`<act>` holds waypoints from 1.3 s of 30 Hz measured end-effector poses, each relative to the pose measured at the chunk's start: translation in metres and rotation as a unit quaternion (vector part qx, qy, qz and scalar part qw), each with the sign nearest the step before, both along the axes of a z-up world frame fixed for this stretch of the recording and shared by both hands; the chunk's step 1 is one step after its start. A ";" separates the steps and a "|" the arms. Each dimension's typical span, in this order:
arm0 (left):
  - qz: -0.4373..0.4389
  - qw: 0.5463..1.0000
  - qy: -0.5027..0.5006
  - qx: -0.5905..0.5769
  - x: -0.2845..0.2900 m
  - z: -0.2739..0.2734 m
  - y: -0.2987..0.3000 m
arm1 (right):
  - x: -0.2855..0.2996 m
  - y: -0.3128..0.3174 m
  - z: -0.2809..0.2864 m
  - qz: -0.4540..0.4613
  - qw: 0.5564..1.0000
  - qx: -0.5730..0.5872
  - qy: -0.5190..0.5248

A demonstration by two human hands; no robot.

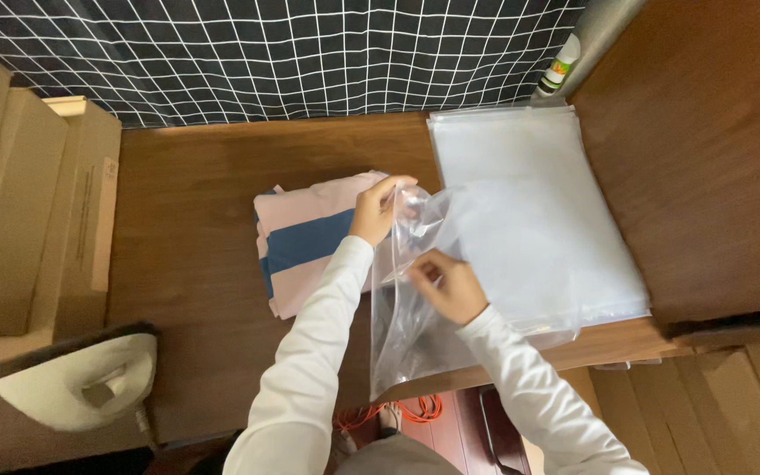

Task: The person places a folded pink and blue striped shirt into a clear plastic bag, then puts the bagged shirt into a cardboard box and closes it. The person then moves the box to a stack of other boxes and briefly touches a yellow shirt hanging on a clothes rack.

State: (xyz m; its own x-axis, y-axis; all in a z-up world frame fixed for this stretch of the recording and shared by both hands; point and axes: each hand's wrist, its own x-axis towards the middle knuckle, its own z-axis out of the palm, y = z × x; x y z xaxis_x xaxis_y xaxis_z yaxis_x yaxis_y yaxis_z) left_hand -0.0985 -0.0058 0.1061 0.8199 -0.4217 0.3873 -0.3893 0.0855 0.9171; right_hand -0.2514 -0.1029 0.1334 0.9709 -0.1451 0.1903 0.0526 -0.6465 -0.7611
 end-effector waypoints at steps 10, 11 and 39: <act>-0.043 0.998 0.048 -0.003 -0.016 -0.007 0.027 | 0.069 -0.257 -0.079 -0.328 0.944 -0.036 0.023; -0.048 0.997 0.059 -0.002 -0.016 -0.008 0.028 | 0.075 -0.265 -0.084 -0.299 0.953 0.035 0.032; 0.080 0.961 0.231 -0.129 0.010 -0.040 0.045 | 0.087 -0.316 -0.057 -0.301 0.928 0.217 0.012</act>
